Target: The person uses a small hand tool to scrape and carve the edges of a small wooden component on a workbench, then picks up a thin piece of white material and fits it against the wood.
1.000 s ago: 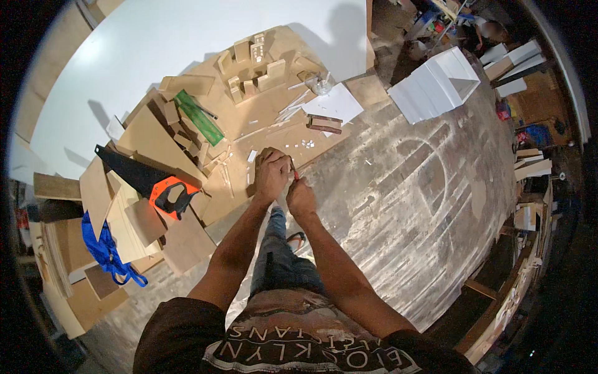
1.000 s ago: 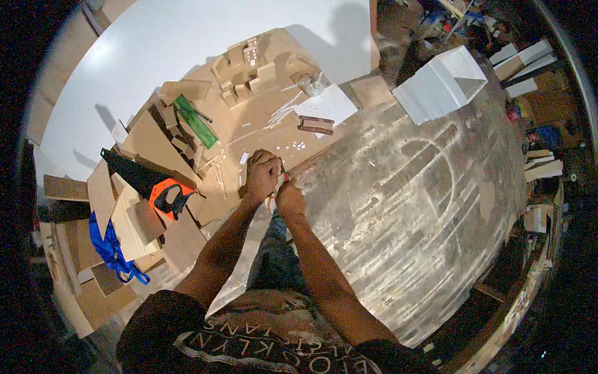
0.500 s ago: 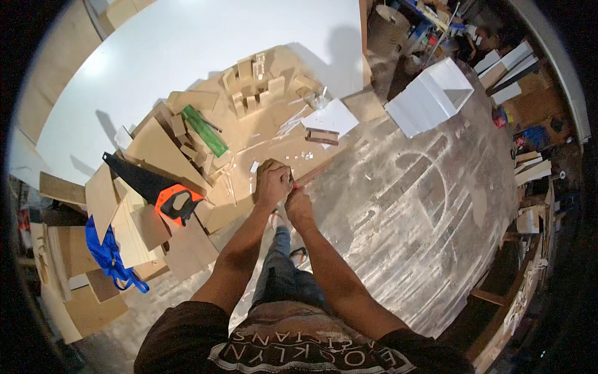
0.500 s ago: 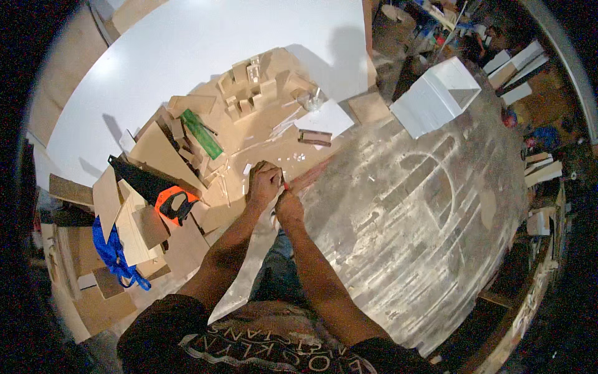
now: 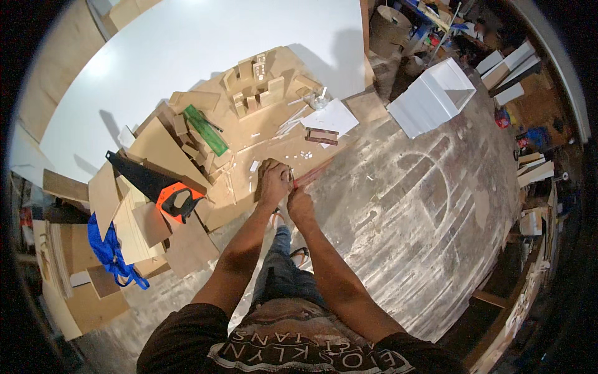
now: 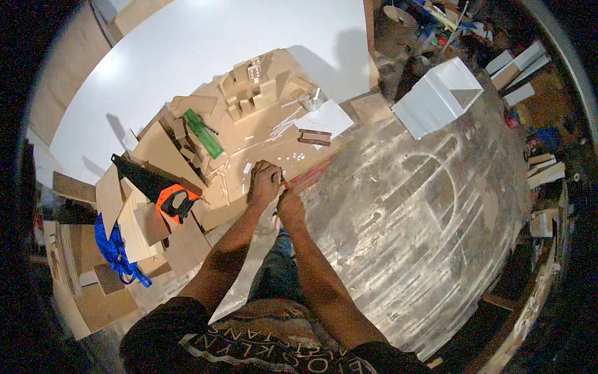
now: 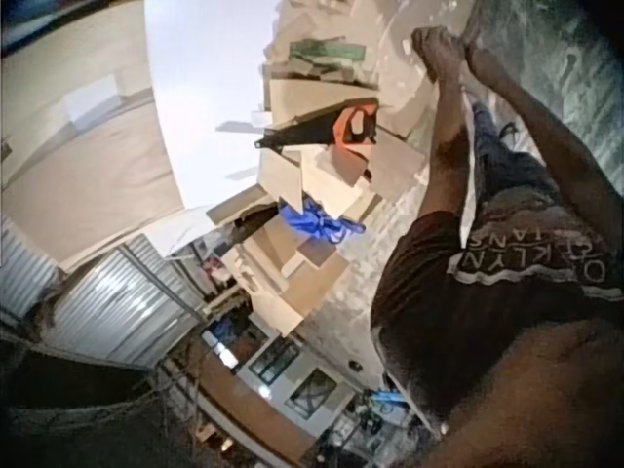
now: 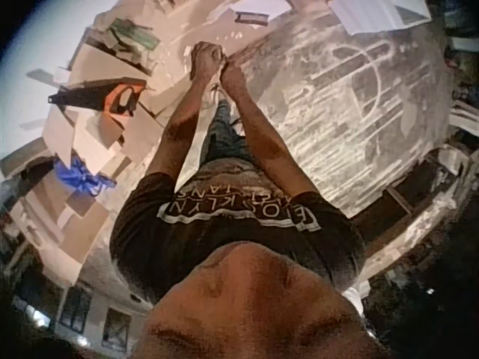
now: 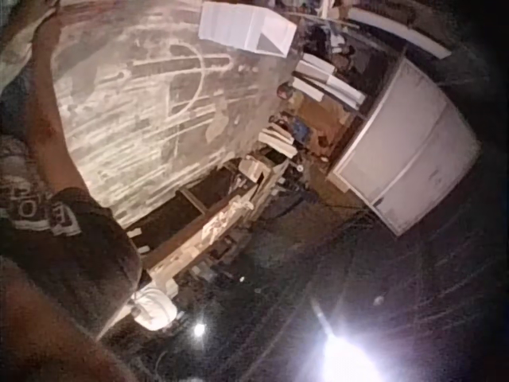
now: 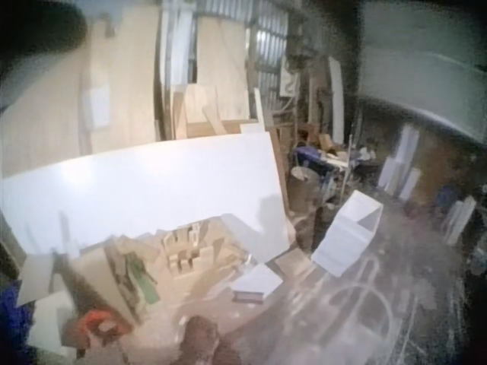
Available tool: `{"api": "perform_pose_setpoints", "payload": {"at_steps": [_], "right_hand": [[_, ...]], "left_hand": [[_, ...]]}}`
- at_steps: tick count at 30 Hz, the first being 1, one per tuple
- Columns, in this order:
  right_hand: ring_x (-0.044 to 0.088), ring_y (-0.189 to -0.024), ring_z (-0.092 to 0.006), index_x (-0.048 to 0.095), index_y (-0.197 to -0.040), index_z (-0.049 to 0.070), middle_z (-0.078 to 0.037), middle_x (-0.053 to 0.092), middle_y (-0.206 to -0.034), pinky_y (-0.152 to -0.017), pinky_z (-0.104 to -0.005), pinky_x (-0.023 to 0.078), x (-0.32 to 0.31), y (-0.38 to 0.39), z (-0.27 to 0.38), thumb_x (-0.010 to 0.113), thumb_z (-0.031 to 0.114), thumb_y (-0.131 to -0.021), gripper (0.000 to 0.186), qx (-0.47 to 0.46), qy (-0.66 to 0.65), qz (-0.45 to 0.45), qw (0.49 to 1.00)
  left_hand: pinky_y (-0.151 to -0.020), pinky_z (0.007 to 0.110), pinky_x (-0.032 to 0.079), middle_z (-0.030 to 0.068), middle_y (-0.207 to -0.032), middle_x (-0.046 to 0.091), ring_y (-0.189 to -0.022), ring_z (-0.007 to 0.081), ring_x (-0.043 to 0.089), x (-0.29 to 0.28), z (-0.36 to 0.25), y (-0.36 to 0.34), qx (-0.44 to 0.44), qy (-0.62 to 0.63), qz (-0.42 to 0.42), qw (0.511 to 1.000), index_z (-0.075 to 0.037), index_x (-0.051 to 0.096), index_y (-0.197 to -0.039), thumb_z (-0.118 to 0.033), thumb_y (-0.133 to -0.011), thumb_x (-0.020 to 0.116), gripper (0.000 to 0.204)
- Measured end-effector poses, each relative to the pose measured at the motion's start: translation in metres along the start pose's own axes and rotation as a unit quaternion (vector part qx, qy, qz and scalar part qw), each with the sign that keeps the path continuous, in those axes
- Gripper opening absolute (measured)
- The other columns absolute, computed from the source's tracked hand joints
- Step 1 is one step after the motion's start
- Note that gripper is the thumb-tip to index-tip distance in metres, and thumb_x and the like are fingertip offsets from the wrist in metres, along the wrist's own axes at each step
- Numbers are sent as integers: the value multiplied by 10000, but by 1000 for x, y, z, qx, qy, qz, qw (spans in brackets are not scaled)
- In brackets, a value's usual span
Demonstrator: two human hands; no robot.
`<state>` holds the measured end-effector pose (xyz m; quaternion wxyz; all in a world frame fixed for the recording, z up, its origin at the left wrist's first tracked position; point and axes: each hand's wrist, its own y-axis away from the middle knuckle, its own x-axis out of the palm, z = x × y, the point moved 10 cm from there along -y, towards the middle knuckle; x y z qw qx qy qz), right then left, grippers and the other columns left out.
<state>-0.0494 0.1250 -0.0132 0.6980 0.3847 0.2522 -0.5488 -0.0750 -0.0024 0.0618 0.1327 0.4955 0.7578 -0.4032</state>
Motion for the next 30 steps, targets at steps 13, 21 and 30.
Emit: {"api": "perform_pose_setpoints", "payload": {"at_steps": [13, 21, 30], "right_hand": [[640, -834, -552, 492, -1041, -86, -374, 643, -836, -725, -587, 530, 7, -6, 6, 454, 231, -984, 324, -87, 4, 39, 995], [629, -900, -544, 550, -1048, -66, -372, 643, -869, -829, -605, 491, 0, -27, -18, 474, 311, -997, 389, -46, 1, 56, 997], [636, -609, -368, 563, -1028, -45, -235, 653, -764, -562, -468, 507, -32, -36, -48, 498, 372, -1007, 423, -2, -147, 29, 989]], "left_hand": [[-862, 454, 397, 114, -869, 613, -971, 324, 534, 15, 16, 3, -62, -13, 50, 997, -66, 638, -748, -35, -650, 700, 120], [-929, 466, 394, 110, -1060, 618, -1048, 327, 529, 2, 7, 11, -79, -46, 26, 995, -74, 682, -892, -99, -712, 719, 185], [-947, 469, 389, 80, -1043, 638, -1063, 311, 521, 2, -8, -9, -2, -77, 50, 996, -72, 714, -956, -116, -789, 686, 175]]}}
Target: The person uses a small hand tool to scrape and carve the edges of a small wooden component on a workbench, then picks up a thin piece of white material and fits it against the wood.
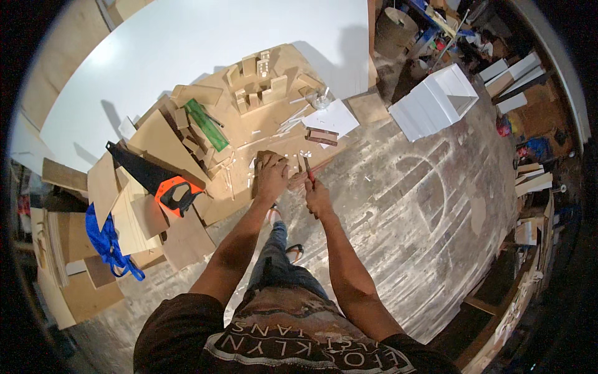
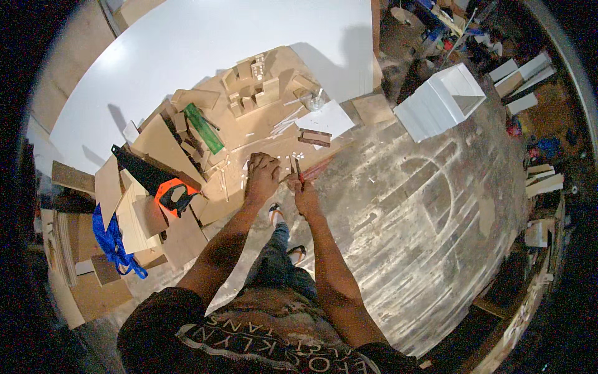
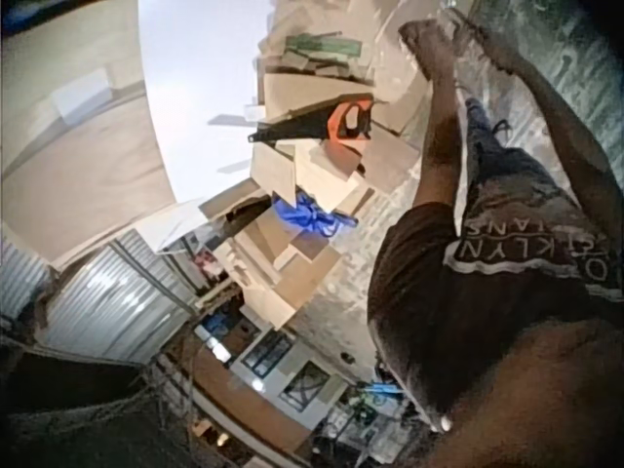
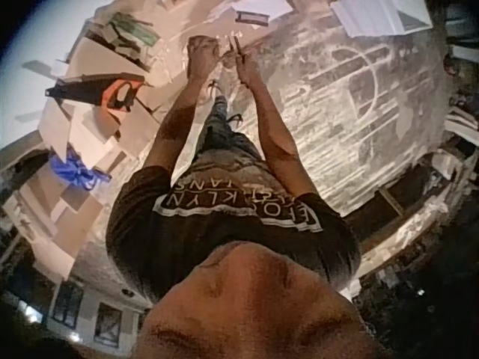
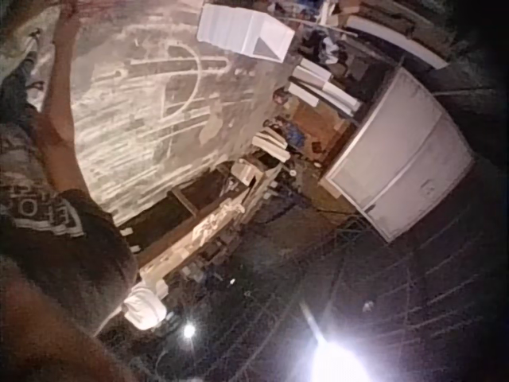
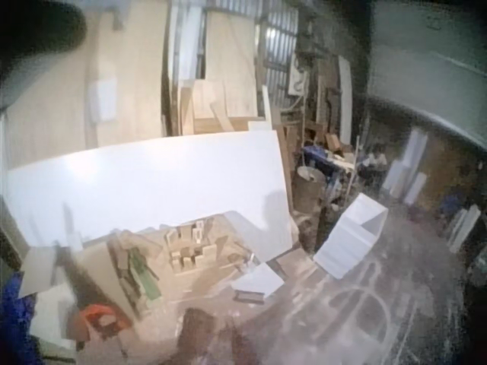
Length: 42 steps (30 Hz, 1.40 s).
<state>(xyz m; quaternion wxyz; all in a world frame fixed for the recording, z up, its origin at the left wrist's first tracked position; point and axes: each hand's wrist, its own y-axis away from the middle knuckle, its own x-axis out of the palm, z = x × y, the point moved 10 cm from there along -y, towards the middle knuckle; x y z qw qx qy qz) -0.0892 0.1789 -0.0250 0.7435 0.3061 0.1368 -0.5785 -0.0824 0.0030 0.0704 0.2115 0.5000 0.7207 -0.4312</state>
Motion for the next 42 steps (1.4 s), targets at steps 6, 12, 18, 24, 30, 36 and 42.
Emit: {"api": "perform_pose_setpoints", "payload": {"at_steps": [6, 12, 18, 24, 30, 36, 42], "right_hand": [[567, -452, -214, 545, -982, -32, -117, 569, -632, -406, -380, 458, -14, -2, -17, 488, 393, -1019, 430, -32, -29, -10, 999], [650, -683, -433, 587, -994, -43, -284, 644, -804, -635, -494, 508, -40, 23, -21, 513, 350, -1003, 400, 40, -28, -5, 999], [634, -537, -313, 585, -950, -40, -217, 621, -695, -507, -445, 489, -46, 53, -16, 523, 373, -1004, 422, 88, -89, -3, 992], [637, -555, -340, 589, -936, -33, -235, 619, -707, -544, -457, 494, -37, 61, -29, 540, 374, -995, 414, 59, -50, -6, 997], [547, -456, -175, 569, -972, 3, -71, 552, -611, -430, -342, 455, -35, 59, -64, 502, 407, -1015, 412, 6, -27, -21, 999], [633, -869, -505, 590, -997, -16, -305, 655, -864, -744, -536, 491, -38, 85, -58, 517, 406, -992, 428, 86, -15, 4, 996], [636, -881, -506, 593, -1010, -4, -306, 660, -876, -763, -547, 495, -27, 98, -68, 512, 426, -988, 438, 85, 5, 12, 996]], "left_hand": [[-949, 439, 373, 20, -983, 675, -1076, 271, 520, 24, -25, -7, 21, -59, 85, 994, -103, 736, -827, -191, -769, 695, 113], [-941, 444, 424, 88, -1016, 662, -1076, 264, 551, 30, -35, -21, 51, -88, 38, 994, -28, 735, -844, -444, -741, 755, 429], [-965, 450, 420, 101, -974, 702, -998, 305, 592, -7, 40, -20, -39, 18, -35, 998, -50, 744, -924, -97, -750, 722, 181], [-953, 435, 428, 79, -930, 697, -995, 277, 598, 2, 31, -22, 13, 24, 2, 1000, -63, 748, -908, -125, -754, 729, 167], [-949, 410, 429, 68, -881, 691, -975, 265, 592, 17, 10, -24, 46, -14, 72, 996, -65, 744, -819, -133, -772, 715, 88], [-971, 423, 418, 48, -977, 688, -1056, 266, 555, 11, 6, -1, 18, -22, 62, 998, -86, 765, -859, -144, -784, 709, 110], [-980, 429, 415, 69, -956, 704, -1015, 269, 578, -10, 1, -4, 38, 0, 27, 999, -62, 761, -909, -130, -705, 773, 214]]}}
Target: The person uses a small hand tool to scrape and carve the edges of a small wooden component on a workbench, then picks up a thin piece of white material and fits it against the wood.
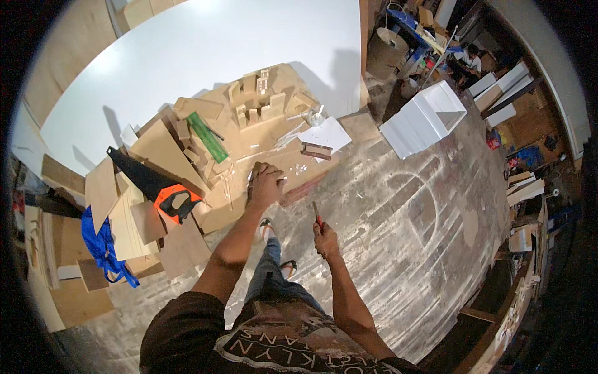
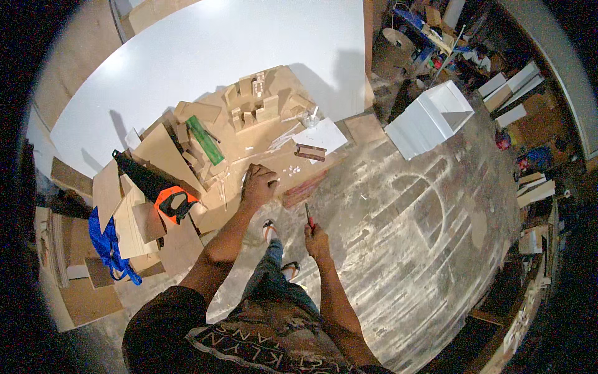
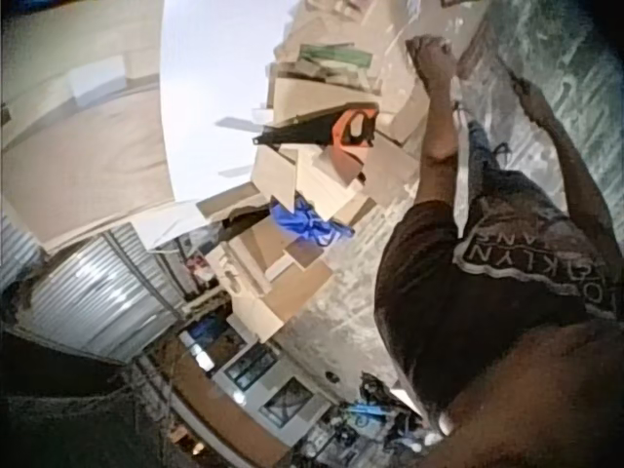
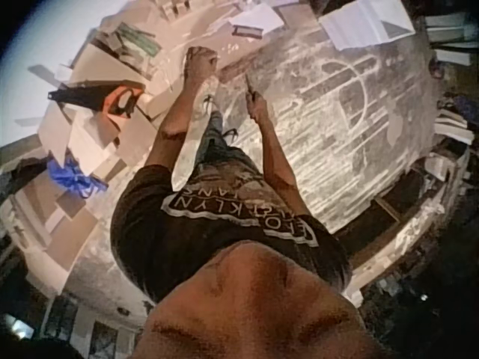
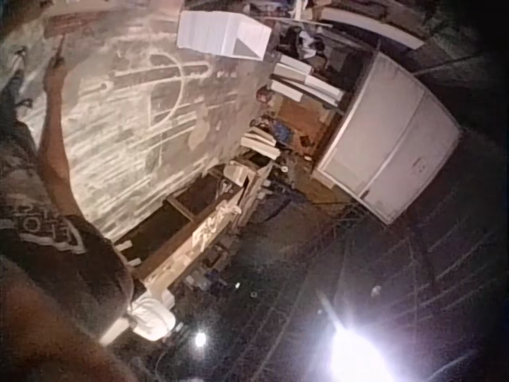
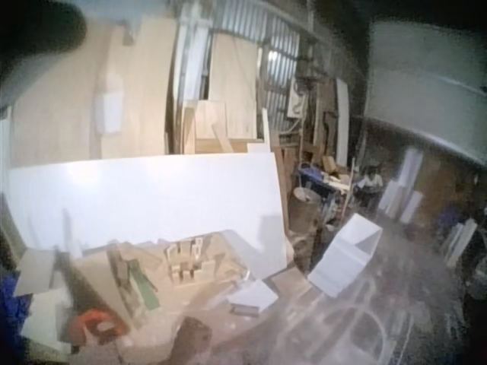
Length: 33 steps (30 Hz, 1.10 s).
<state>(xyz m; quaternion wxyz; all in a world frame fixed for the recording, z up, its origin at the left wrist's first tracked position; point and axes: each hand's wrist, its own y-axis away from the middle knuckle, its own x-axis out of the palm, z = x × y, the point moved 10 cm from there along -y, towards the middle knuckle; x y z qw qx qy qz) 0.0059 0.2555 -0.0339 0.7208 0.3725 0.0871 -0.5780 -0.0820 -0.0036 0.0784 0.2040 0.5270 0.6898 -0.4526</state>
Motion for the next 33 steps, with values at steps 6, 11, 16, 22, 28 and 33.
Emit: {"api": "perform_pose_setpoints", "payload": {"at_steps": [6, 11, 16, 22, 28, 33], "right_hand": [[626, -888, -524, 603, -992, -2, -311, 657, -889, -761, -548, 497, 7, 7, -11, 515, 436, -982, 448, -18, -13, -9, 1000], [595, -681, -370, 599, -973, 1, -213, 622, -761, -598, -463, 474, 16, 7, -17, 530, 437, -984, 442, -46, 4, -28, 999], [580, -475, -228, 599, -958, -2, -126, 600, -639, -462, -381, 465, 17, 16, -5, 535, 459, -986, 467, -64, 6, -36, 997], [635, -896, -504, 591, -982, -13, -323, 649, -886, -749, -535, 492, 22, 21, -15, 539, 400, -970, 417, 15, -9, -3, 1000], [633, -584, -320, 604, -958, -19, -196, 612, -671, -564, -432, 489, 28, 20, 2, 549, 421, -984, 444, -68, 48, -43, 996], [620, -901, -527, 594, -925, -30, -338, 642, -886, -759, -562, 486, 34, 24, 21, 535, 400, -978, 437, -48, 18, 2, 999]], "left_hand": [[-975, 427, 425, 70, -922, 694, -994, 288, 591, -20, 26, 24, -30, -22, -45, 998, -65, 748, -861, -136, -710, 770, 169], [-945, 422, 440, 77, -901, 687, -978, 293, 592, -4, 19, 26, -4, -2, -3, 1000, -63, 732, -807, -124, -747, 728, 86], [-894, 427, 461, 94, -890, 681, -944, 296, 599, 3, 11, 23, 13, 28, -20, 999, -38, 710, -787, -99, -772, 695, 65], [-875, 438, 467, 110, -877, 671, -926, 314, 601, 6, 11, 22, 14, 37, -20, 999, -26, 702, -796, -64, -757, 693, 55], [-862, 442, 468, 125, -868, 659, -914, 326, 602, 5, 15, 22, 9, 59, -46, 997, -21, 701, -800, -46, -747, 694, 58], [-862, 436, 460, 124, -859, 655, -913, 324, 594, 4, 17, 21, 22, 66, -30, 997, -20, 711, -786, -33, -743, 690, 50]]}}
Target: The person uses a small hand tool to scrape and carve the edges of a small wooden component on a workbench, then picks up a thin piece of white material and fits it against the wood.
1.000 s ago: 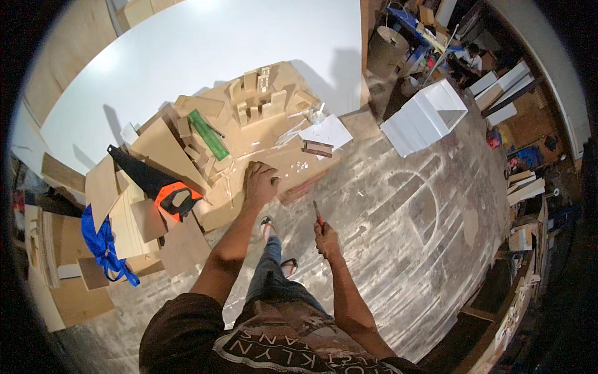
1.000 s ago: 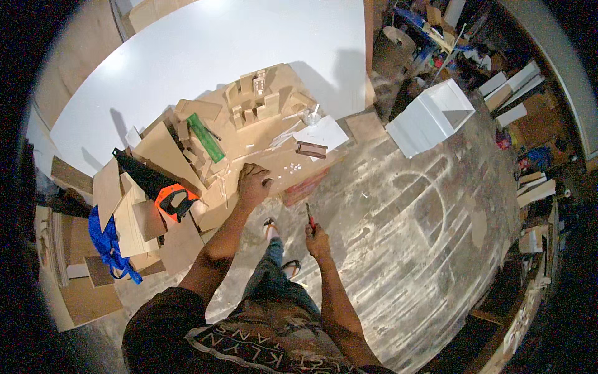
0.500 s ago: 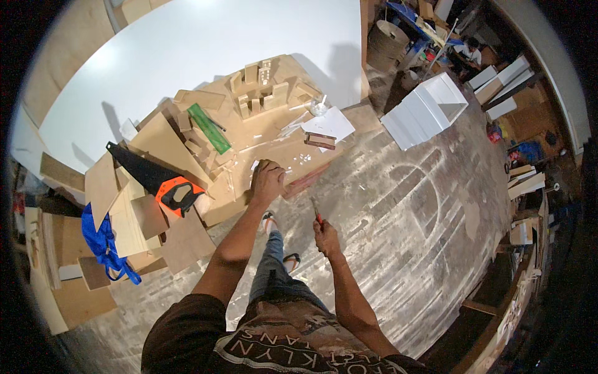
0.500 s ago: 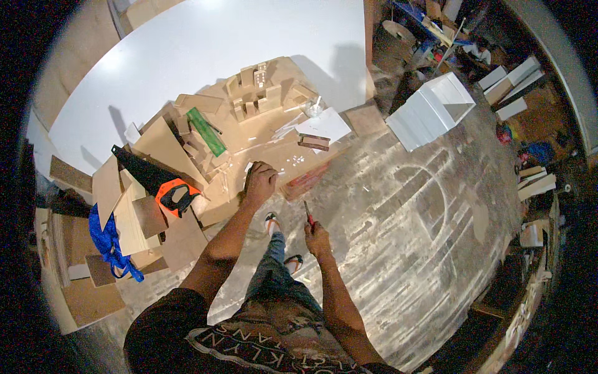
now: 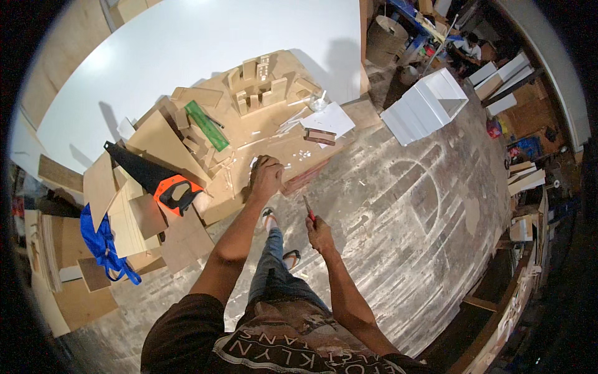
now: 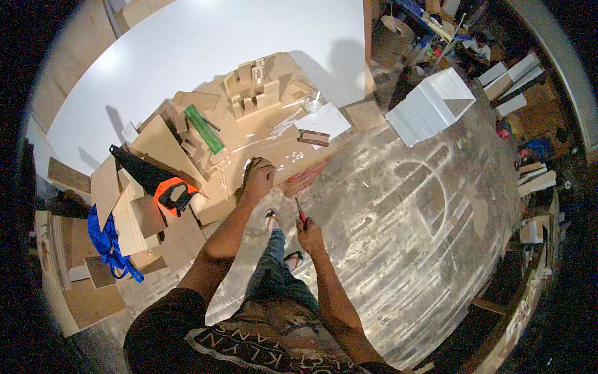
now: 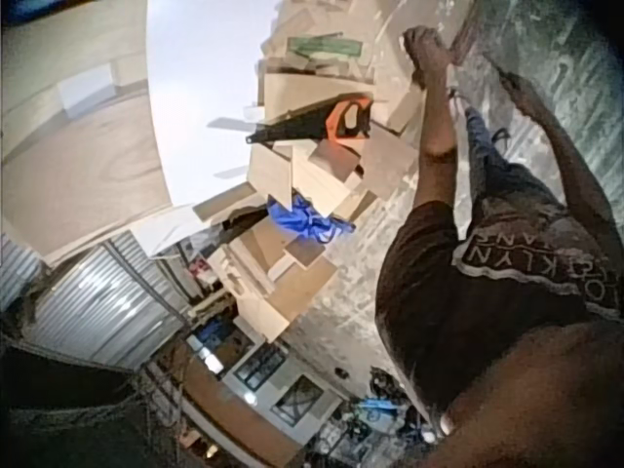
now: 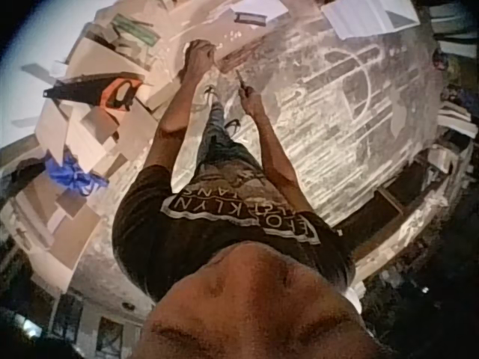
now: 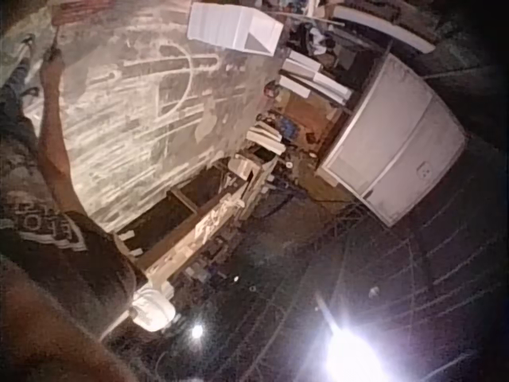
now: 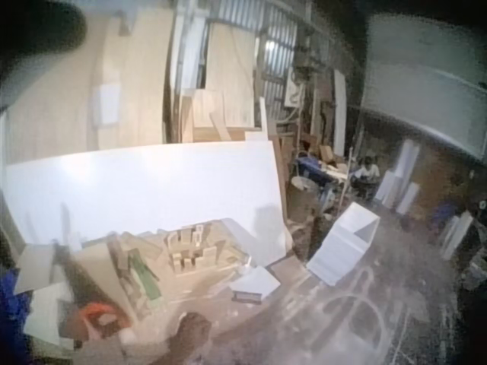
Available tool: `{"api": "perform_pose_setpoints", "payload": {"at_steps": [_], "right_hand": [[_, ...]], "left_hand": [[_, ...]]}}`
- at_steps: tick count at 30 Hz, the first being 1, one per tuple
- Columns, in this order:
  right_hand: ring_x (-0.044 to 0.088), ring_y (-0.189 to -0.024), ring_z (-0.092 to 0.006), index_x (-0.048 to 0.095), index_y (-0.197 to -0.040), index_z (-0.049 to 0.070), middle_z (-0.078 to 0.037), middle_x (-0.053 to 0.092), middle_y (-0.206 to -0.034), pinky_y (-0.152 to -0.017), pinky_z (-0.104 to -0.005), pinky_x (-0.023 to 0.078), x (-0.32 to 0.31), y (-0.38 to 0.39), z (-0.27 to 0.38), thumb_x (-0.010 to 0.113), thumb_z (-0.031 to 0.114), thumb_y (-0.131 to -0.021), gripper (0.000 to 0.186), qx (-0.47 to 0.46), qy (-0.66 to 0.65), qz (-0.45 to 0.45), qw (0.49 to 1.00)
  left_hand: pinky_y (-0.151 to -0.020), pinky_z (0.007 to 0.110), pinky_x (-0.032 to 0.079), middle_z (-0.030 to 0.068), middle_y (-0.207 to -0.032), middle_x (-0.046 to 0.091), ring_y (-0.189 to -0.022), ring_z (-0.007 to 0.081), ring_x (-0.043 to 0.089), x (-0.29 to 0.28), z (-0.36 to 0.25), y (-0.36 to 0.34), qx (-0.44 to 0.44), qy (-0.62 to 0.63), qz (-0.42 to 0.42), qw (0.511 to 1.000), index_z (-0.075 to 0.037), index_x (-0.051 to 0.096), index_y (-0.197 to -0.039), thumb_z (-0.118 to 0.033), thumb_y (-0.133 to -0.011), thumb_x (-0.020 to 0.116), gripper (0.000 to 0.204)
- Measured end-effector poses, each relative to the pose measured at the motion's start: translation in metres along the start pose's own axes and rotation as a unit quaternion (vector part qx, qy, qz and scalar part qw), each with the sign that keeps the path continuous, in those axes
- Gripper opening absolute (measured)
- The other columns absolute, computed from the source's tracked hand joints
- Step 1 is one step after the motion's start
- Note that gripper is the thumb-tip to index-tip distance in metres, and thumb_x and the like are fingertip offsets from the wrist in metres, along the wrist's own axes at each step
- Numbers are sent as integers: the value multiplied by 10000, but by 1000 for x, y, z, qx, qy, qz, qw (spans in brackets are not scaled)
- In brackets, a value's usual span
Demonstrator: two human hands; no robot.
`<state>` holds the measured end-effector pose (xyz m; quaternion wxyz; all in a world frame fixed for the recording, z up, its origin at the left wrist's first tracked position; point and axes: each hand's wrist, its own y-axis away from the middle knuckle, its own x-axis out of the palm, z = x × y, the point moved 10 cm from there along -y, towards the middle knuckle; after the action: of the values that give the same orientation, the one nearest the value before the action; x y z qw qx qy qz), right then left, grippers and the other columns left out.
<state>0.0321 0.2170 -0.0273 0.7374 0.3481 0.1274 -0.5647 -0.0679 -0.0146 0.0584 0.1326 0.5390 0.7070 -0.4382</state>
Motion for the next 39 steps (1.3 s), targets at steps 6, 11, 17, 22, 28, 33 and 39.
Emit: {"api": "perform_pose_setpoints", "payload": {"at_steps": [6, 11, 17, 22, 28, 33, 39], "right_hand": [[615, -908, -544, 556, -1069, 2, -350, 647, -914, -795, -579, 485, 0, -14, 29, 448, 428, -1013, 443, -15, 44, -11, 999], [604, -924, -558, 510, -1113, -6, -363, 640, -943, -807, -603, 473, 8, -44, 68, 393, 416, -1034, 445, -26, 51, -29, 998], [604, -887, -570, 489, -1084, -16, -380, 631, -888, -779, -615, 481, 24, -62, 92, 384, 394, -1042, 425, -27, 70, -31, 997], [611, -867, -569, 478, -1092, -6, -380, 632, -875, -750, -616, 492, 31, -64, 86, 404, 385, -1040, 401, -29, 63, -38, 997], [612, -856, -570, 481, -1068, -7, -377, 634, -872, -745, -623, 489, 34, -67, 77, 427, 376, -1036, 388, -23, 85, -53, 995], [618, -831, -563, 485, -1046, -3, -366, 639, -855, -725, -622, 492, 36, -71, 81, 448, 335, -1031, 340, -58, 81, -66, 993], [621, -840, -559, 473, -1045, -13, -363, 641, -851, -739, -619, 494, 39, -76, 74, 437, 318, -1033, 333, -53, 85, -58, 993]], "left_hand": [[-851, 438, 460, 124, -862, 658, -909, 328, 593, 5, 0, -2, 14, 7, 11, 1000, -23, 711, -771, -35, -745, 691, 35], [-845, 428, 470, 128, -880, 661, -913, 332, 599, 15, 14, 0, 5, 4, 16, 1000, -10, 709, -800, -21, -737, 695, 65], [-836, 424, 481, 144, -873, 659, -916, 342, 598, 9, 16, 0, -5, 47, 1, 999, 0, 720, -850, 11, -745, 677, 114], [-844, 416, 490, 127, -890, 674, -917, 329, 609, 3, 5, -1, 3, 53, -6, 999, -16, 726, -844, 20, -745, 674, 118], [-836, 421, 491, 120, -882, 677, -906, 323, 609, 4, 6, -2, 10, 36, -3, 999, -25, 726, -830, 17, -747, 664, 112], [-850, 422, 481, 87, -873, 673, -921, 310, 598, 7, 12, 0, 7, 31, -8, 999, -59, 736, -827, 23, -697, 675, 165], [-847, 425, 477, 86, -861, 664, -924, 312, 592, 6, 6, -2, 14, 26, -11, 999, -61, 733, -836, 16, -702, 676, 164]]}}
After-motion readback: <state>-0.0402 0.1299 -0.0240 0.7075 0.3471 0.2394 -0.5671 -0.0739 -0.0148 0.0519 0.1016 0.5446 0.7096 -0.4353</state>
